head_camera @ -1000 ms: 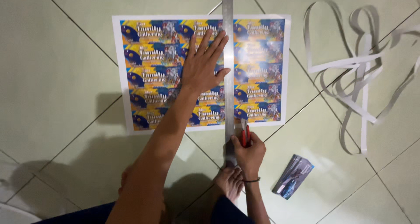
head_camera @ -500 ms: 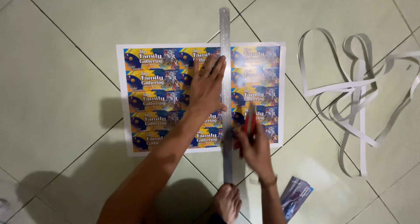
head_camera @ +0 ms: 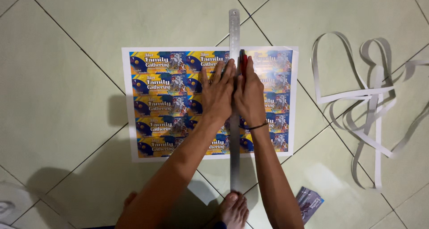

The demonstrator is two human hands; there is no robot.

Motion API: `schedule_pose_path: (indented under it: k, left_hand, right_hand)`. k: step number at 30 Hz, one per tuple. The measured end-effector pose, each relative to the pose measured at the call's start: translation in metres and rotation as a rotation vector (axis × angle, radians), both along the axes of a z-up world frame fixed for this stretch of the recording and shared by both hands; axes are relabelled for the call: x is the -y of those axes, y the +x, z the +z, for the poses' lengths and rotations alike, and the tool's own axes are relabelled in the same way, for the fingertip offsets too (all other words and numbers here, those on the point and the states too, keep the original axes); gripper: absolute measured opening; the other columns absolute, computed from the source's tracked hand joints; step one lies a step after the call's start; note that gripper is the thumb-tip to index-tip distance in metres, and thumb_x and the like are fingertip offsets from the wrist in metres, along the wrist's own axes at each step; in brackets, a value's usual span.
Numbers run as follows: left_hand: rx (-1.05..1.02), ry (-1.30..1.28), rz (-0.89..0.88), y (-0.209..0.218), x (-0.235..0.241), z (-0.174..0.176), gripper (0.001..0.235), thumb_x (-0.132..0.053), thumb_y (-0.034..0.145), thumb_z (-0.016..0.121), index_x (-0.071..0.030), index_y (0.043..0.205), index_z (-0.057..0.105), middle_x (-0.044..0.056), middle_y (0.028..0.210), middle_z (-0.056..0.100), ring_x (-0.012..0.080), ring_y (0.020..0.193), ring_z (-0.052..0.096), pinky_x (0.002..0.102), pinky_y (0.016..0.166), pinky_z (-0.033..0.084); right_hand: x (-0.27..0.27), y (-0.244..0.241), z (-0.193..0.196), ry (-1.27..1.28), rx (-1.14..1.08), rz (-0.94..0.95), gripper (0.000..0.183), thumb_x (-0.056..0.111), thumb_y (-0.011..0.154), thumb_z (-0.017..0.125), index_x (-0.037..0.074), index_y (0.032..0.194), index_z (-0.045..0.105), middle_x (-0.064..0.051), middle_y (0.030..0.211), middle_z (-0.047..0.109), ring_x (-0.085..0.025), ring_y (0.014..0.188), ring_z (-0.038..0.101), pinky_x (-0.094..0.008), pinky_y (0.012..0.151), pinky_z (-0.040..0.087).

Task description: The person uses a metal ruler and a red utility knife to cut a large sheet of printed paper into smaller rectangular sections. They align the ruler along the printed lines and slice through the paper repeatedly to separate the individual pieces.

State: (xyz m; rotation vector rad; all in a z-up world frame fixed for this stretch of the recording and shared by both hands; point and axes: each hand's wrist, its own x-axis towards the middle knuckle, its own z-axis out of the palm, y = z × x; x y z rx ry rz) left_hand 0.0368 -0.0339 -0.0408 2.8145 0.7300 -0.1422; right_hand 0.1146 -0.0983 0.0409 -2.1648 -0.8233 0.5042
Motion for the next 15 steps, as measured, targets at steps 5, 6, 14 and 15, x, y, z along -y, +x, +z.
schedule_pose_path:
  k: [5,6,14,15]
  left_hand:
    - [0.09,0.021,0.017,-0.002,-0.001,0.008,0.07,-0.009,0.09,0.07,-0.012,0.155,0.045,-0.006,0.175,0.014,0.0261,0.162,0.011,0.07,0.129,0.001]
    - [0.128,0.04,0.028,-0.002,0.0,0.012,0.064,-0.007,0.089,0.072,-0.011,0.15,0.053,-0.006,0.175,0.018,0.0272,0.161,0.015,0.07,0.129,0.005]
    - [-0.007,-0.07,0.022,-0.002,-0.002,0.031,0.081,-0.006,0.092,0.068,-0.014,0.163,0.03,-0.007,0.176,0.01,0.0242,0.162,0.009,0.068,0.13,0.001]
    - [-0.034,-0.131,0.011,-0.001,-0.005,0.026,0.091,-0.003,0.09,0.067,-0.015,0.166,0.019,-0.008,0.176,0.005,0.0237,0.163,0.005,0.068,0.129,-0.002]
  right_hand:
    - [0.0,0.0,-0.011,-0.004,-0.012,0.024,0.055,0.004,0.106,0.04,-0.01,0.157,0.026,-0.041,0.124,0.06,-0.059,0.12,0.059,-0.062,0.092,0.053]
    - [0.001,0.0,-0.015,-0.015,0.005,0.04,0.056,0.004,0.105,0.04,-0.01,0.158,0.025,-0.041,0.123,0.061,-0.06,0.119,0.06,-0.061,0.091,0.053]
    - [0.008,-0.016,0.015,-0.08,0.045,0.101,0.054,0.006,0.105,0.038,-0.009,0.156,0.027,-0.043,0.117,0.062,-0.062,0.111,0.062,-0.066,0.084,0.053]
    - [0.012,-0.022,0.022,-0.095,0.022,0.096,0.052,0.01,0.106,0.037,-0.008,0.155,0.029,-0.044,0.113,0.062,-0.064,0.108,0.061,-0.068,0.08,0.052]
